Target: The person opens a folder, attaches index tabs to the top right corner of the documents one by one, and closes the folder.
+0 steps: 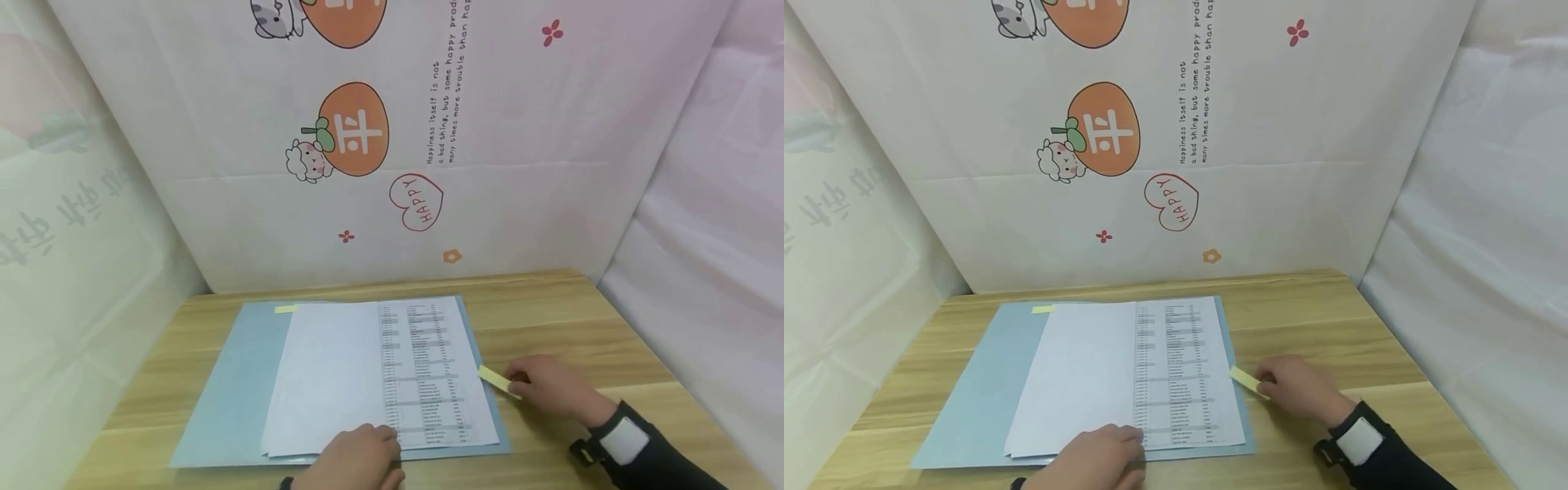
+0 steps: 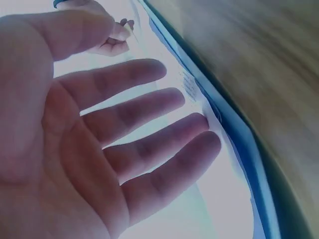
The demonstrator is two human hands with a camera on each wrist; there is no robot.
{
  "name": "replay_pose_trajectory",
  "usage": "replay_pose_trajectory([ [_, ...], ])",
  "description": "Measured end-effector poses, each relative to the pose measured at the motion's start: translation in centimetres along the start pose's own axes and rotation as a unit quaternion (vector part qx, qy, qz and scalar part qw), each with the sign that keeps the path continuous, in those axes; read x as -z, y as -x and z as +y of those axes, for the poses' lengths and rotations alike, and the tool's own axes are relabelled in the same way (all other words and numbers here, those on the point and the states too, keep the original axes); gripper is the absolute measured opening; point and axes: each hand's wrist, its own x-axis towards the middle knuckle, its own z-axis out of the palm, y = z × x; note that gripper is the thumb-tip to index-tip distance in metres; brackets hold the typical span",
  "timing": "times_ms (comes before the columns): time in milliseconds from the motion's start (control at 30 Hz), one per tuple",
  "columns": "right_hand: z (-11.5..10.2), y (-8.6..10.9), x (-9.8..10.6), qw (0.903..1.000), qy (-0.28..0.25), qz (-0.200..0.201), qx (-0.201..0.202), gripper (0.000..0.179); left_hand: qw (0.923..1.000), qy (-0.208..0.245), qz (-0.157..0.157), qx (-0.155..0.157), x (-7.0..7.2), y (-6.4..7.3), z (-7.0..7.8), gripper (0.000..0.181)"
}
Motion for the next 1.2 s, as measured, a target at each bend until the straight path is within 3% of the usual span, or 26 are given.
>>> replay_pose_trajectory([
  [200,-4.5,-0.4,-1.1,0.9962,-0.075,-0.001,0.045,0.006,0.9930,0.098,0.064,0.021,0.8,-0.3,0.4,0.018],
  [267,-6.0,-0.3,-1.2,0.9934,-0.095,0.001,0.064,0.007,0.9837,0.155,0.085,0.032,0.9,-0.5,0.4,0.021],
  [333,-7.3,-0.2,-1.3,0.9902,-0.115,0.004,0.079,0.007,0.9688,0.221,0.105,0.039,1.0,-0.6,0.4,0.024],
  [400,-8.5,-0.1,-1.4,0.9868,-0.132,0.007,0.093,0.008,0.9463,0.295,0.125,0.040,1.1,-0.7,0.4,0.027],
  [533,-10.4,0.3,-1.4,0.9753,-0.184,-0.001,0.122,0.010,0.8824,0.446,0.150,0.014,1.4,-0.7,0.5,0.035],
  [600,-11.2,0.4,-1.5,0.9682,-0.208,-0.010,0.139,0.010,0.8559,0.493,0.157,-0.008,1.5,-0.6,0.5,0.034],
  [633,-11.6,0.5,-1.5,0.9641,-0.221,-0.017,0.146,0.009,0.8448,0.510,0.160,-0.019,1.5,-0.5,0.5,0.034],
  [733,-12.4,0.5,-1.7,0.9536,-0.248,-0.033,0.167,0.006,0.8234,0.540,0.167,-0.053,1.6,-0.3,0.4,0.030],
  [867,-13.0,0.5,-1.9,0.9426,-0.275,-0.053,0.182,0.006,0.8045,0.567,0.153,-0.087,1.6,-0.2,0.2,0.031],
  [933,-13.2,0.5,-1.9,0.9408,-0.277,-0.056,0.187,0.007,0.7998,0.574,0.145,-0.098,1.6,-0.3,0.1,0.030],
  [1067,-13.6,0.6,-1.8,0.9457,-0.259,-0.034,0.194,0.009,0.8008,0.570,0.153,-0.102,1.8,-0.3,0.2,0.022],
  [1200,-14.1,0.6,-1.7,0.9491,-0.258,-0.014,0.180,0.010,0.8170,0.543,0.177,-0.078,1.9,-0.4,0.2,0.019],
])
